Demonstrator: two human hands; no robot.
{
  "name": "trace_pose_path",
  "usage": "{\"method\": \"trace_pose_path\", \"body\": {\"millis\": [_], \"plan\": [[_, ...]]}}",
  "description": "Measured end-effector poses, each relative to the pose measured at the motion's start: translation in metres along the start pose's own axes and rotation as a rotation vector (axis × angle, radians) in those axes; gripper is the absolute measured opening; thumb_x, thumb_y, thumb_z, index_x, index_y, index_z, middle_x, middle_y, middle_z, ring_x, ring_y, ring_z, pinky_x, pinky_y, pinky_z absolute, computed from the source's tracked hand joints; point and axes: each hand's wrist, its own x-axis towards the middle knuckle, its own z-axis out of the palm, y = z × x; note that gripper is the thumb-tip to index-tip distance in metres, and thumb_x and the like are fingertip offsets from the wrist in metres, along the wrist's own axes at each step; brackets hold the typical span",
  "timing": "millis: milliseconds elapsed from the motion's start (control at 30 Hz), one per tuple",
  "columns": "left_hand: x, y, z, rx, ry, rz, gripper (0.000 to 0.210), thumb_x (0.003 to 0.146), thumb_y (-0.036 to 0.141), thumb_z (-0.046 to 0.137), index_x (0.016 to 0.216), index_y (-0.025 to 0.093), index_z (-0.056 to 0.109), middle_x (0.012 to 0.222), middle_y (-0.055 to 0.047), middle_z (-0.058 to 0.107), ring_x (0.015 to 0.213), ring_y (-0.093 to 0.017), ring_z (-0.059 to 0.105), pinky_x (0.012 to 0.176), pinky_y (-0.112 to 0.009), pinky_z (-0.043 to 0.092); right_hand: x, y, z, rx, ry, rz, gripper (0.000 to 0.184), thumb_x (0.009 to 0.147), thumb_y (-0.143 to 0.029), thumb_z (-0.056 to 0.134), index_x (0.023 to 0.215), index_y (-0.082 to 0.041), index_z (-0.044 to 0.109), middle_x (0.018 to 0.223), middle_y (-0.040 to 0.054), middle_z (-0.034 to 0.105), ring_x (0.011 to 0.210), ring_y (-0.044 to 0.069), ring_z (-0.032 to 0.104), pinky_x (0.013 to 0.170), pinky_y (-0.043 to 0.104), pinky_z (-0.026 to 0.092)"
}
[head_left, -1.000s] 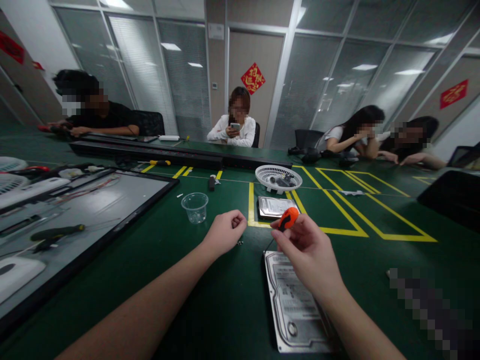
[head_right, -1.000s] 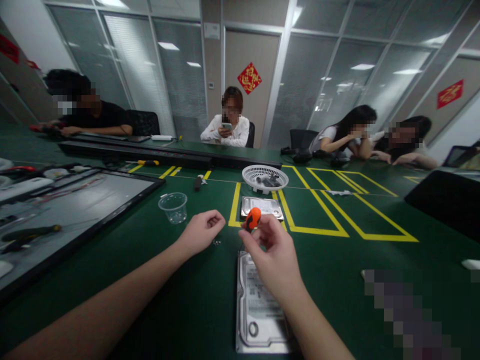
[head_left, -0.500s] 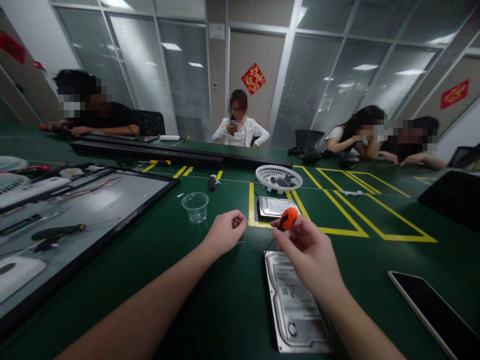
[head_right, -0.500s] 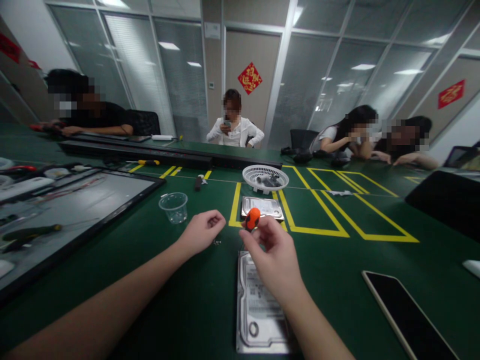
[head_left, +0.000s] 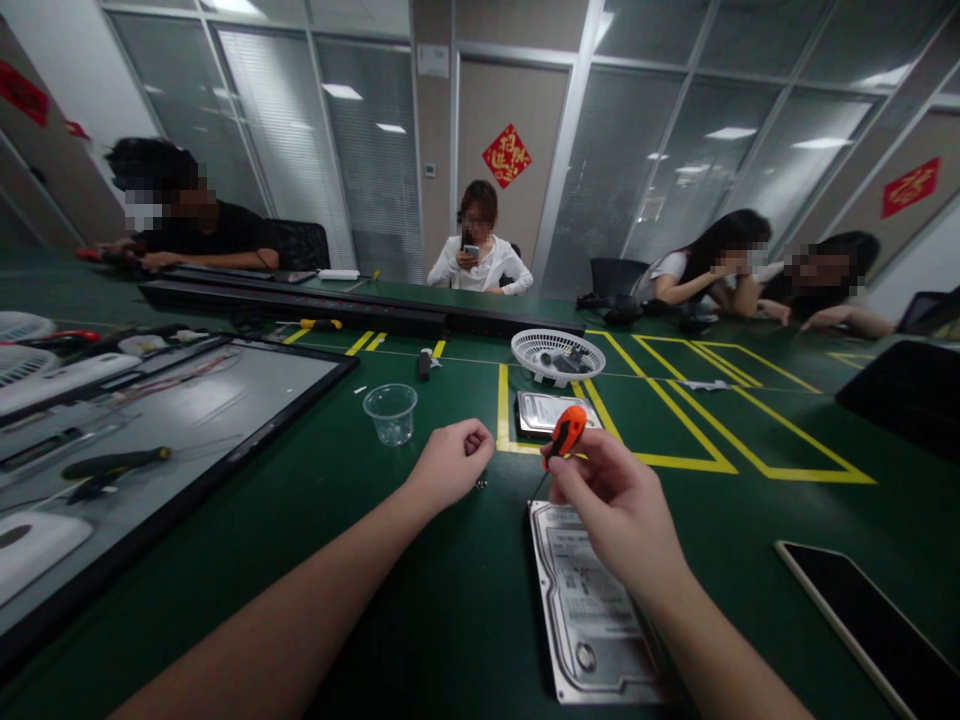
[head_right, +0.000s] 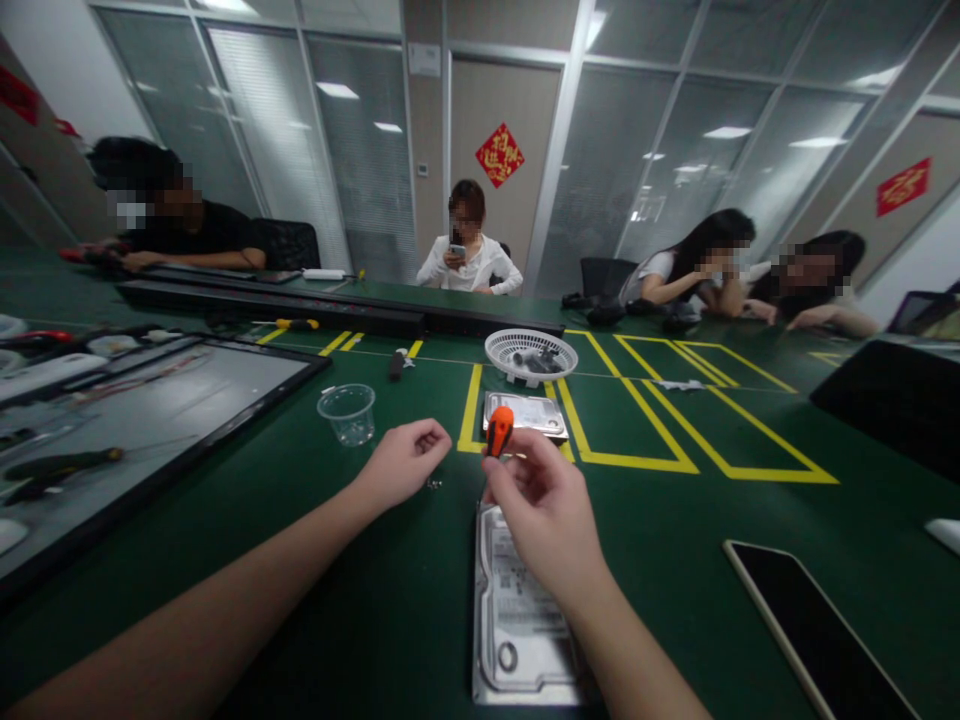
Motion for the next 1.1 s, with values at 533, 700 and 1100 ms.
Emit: {"method": "trace_pose_path", "body": {"millis": [533,700,1100], "plan": [[-0.0002,-0.0002,0.0011,-0.005,0.001,0.009,0.019,0.089,0.033,0.058,0.083,0.018,0.069,0.076,-0.003,0.069,0.071,-0.018,0.063,0.065,-0.028,0.045,0.0000,0.0032,-0.0003,0.007,0.010,0.004,0.018,0.091,-0.032,0.073,0.100,-0.021,0.063,0.076,0.0011,0.067,0.061,0.016,0.062,0.059,0.031,0.050],[-0.0004,0.0002,0.0003,-0.007,-0.001,0.003,0.019,0.089,0.033,0.059,0.084,0.019,0.070,0.076,-0.003,0.069,0.071,-0.018,0.064,0.064,-0.028,0.045,0.0007,0.0057,0.0004,0.077,0.027,0.025,0.023,0.087,-0.028,0.078,0.094,-0.023,0.056,0.068,-0.0037,0.060,0.059,0.014,0.061,0.059,0.029,0.050],[-0.0009,-0.0002,0.0007,-0.003,-0.003,0.000,0.019,0.090,0.033,0.059,0.085,0.019,0.070,0.077,-0.002,0.070,0.072,-0.018,0.064,0.065,-0.029,0.046,0.0001,0.0020,-0.0002,0.011,0.019,0.006,0.016,0.091,-0.026,0.073,0.098,-0.022,0.059,0.063,-0.0041,0.060,0.057,0.015,0.060,0.058,0.029,0.049]]}}
